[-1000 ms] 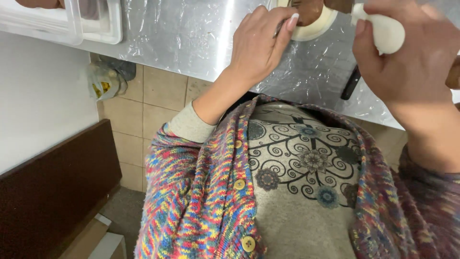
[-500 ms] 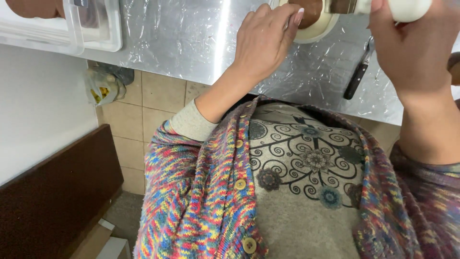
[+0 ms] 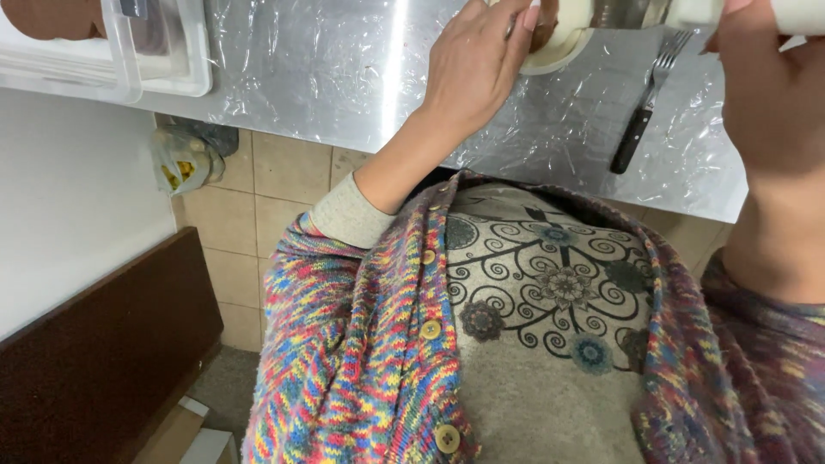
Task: Dipping small chocolate cakes into white glaze and placing them on a surface.
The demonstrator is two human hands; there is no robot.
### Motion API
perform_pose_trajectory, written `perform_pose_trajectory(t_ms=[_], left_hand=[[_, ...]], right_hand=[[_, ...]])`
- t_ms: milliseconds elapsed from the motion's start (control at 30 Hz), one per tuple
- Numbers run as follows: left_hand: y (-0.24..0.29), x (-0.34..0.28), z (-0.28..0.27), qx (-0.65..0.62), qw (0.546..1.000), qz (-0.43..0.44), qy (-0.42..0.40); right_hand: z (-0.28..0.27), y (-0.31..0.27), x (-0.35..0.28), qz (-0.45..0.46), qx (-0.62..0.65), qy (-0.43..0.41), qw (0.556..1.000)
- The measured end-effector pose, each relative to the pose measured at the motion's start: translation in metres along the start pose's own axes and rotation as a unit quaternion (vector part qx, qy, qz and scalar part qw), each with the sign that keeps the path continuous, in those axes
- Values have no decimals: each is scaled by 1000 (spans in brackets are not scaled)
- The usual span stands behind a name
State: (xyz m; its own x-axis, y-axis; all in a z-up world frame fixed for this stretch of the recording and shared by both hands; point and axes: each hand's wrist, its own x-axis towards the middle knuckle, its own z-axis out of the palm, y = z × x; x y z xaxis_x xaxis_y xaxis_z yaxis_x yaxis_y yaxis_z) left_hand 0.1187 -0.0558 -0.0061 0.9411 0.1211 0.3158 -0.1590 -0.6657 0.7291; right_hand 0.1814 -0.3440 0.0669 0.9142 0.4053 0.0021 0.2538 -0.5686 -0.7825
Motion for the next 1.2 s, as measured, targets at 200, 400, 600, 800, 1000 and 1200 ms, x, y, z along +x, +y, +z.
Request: perform_pose_trajectory(t_ms=[200, 400, 600, 800, 1000, 1200], left_hand=[[-2, -2, -20, -48, 999, -11, 9], [10, -12, -57, -32, 999, -31, 29], [16, -16, -53, -32, 998, -29, 54], [20, -18, -44, -16, 999, -24, 44], [19, -16, -37, 1, 999, -9, 49], [14, -15, -30, 28, 998, -12, 55]], right_hand=[[4, -20, -3, -55, -12, -1, 998], [7, -61, 3, -174, -90, -26, 980], [10, -62, 8, -249, -133, -33, 959], [7, -39, 3, -36, -68, -43, 996], [10, -66, 12, -192, -239, -29, 951], [20, -48, 25, -297, -301, 6, 906]])
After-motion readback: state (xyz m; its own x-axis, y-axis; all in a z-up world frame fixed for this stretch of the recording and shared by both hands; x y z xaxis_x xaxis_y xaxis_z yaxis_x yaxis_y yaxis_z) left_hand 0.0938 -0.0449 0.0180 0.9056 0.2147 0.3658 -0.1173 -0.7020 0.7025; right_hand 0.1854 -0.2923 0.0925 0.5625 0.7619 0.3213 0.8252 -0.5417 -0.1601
